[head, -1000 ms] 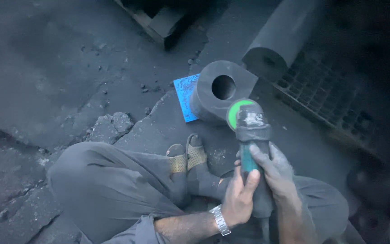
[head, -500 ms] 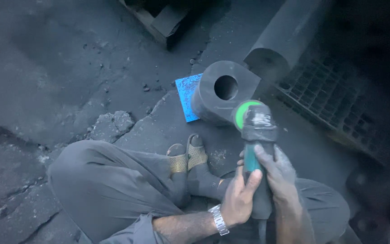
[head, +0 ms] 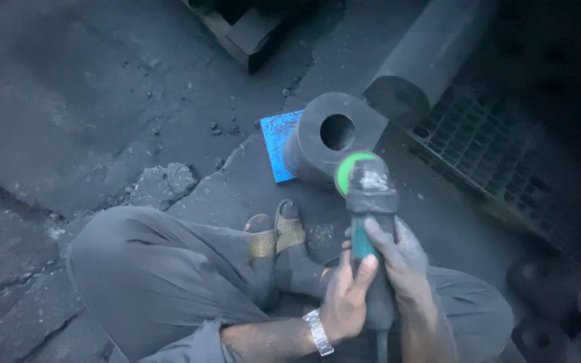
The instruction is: Grinding and shaping industrial foam blocks using a handheld angle grinder while sitting on the floor.
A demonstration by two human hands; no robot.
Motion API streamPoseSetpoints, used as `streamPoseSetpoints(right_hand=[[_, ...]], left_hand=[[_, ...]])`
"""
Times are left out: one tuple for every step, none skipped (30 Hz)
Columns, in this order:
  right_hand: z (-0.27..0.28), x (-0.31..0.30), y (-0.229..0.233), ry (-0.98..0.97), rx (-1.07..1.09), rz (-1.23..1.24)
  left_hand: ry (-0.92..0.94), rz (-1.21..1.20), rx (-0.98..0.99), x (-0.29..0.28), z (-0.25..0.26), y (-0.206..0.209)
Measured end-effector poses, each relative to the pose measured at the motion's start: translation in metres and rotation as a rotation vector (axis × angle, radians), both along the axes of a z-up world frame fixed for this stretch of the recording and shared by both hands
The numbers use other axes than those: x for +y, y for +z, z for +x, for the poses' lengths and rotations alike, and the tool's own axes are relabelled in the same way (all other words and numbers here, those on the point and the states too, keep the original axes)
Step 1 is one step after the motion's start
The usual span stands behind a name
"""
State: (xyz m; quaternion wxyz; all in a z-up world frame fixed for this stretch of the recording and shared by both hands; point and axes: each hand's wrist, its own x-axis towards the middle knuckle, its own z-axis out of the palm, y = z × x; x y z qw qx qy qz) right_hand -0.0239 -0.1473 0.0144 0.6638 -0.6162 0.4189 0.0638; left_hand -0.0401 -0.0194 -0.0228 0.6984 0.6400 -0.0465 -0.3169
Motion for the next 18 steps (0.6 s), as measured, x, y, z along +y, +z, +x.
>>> streamPoseSetpoints(right_hand=[[-0.001, -0.001, 0.000, -0.014, -0.006, -0.004], [-0.003, -0.002, 0.000, -0.022, -0.009, -0.005], [-0.003, -0.002, -0.003, -0.015, -0.009, -0.002], [-0.004, -0.001, -0.006, -0.049, -0.004, -0.009], [-0.005, -0.002, -0.009, -0.084, 0.000, -0.016], [0.001, 0.001, -0.004, -0.087, 0.000, -0.015], [0.008, 0.004, 0.000, -0.053, 0.012, -0.034], [0.012, 0.007, 0.005, -0.023, 0.026, -0.053], [0.011, 0.007, 0.005, -0.029, 0.028, -0.052], [0.012, 0.006, 0.006, -0.014, 0.036, -0.057], [0.013, 0.006, 0.006, 0.001, 0.043, -0.062], [0.010, 0.004, 0.003, 0.006, 0.041, -0.062], [0.006, 0.003, 0.000, -0.038, 0.020, -0.038], [0.003, 0.001, -0.003, -0.081, 0.001, -0.012], [0.010, 0.003, 0.001, -0.074, 0.000, -0.011], [0.012, 0.006, 0.005, -0.057, 0.029, -0.050], [0.014, 0.009, 0.009, -0.039, 0.058, -0.089], [0.014, 0.008, 0.006, -0.049, 0.061, -0.088]], left_hand=[[0.006, -0.066, 0.022, -0.001, 0.000, -0.002], [0.018, -0.129, 0.046, -0.002, -0.002, -0.004], [0.025, -0.126, 0.046, -0.002, -0.002, -0.007], [-0.008, -0.121, 0.064, -0.002, -0.003, -0.010], [-0.041, -0.116, 0.082, -0.003, -0.004, -0.012], [-0.044, -0.115, 0.082, -0.002, -0.006, -0.018], [-0.002, -0.009, -0.319, -0.001, -0.008, -0.024], [0.033, 0.093, -0.718, 0.001, -0.012, -0.029], [0.027, 0.092, -0.717, 0.002, -0.004, -0.016], [0.015, 0.013, -0.267, 0.002, 0.006, -0.004], [-0.007, -0.069, 0.184, 0.003, 0.017, 0.009], [-0.001, -0.069, 0.181, 0.002, 0.015, 0.004], [-0.049, -0.036, 0.174, 0.000, 0.012, -0.001], [-0.094, -0.001, 0.167, -0.001, 0.010, -0.005], [-0.087, 0.000, 0.166, -0.001, 0.011, -0.008], [-0.062, -0.027, 0.038, 0.001, 0.007, -0.010], [-0.040, -0.055, -0.091, 0.002, 0.004, -0.012], [-0.049, -0.055, -0.088, 0.004, 0.007, -0.004]])
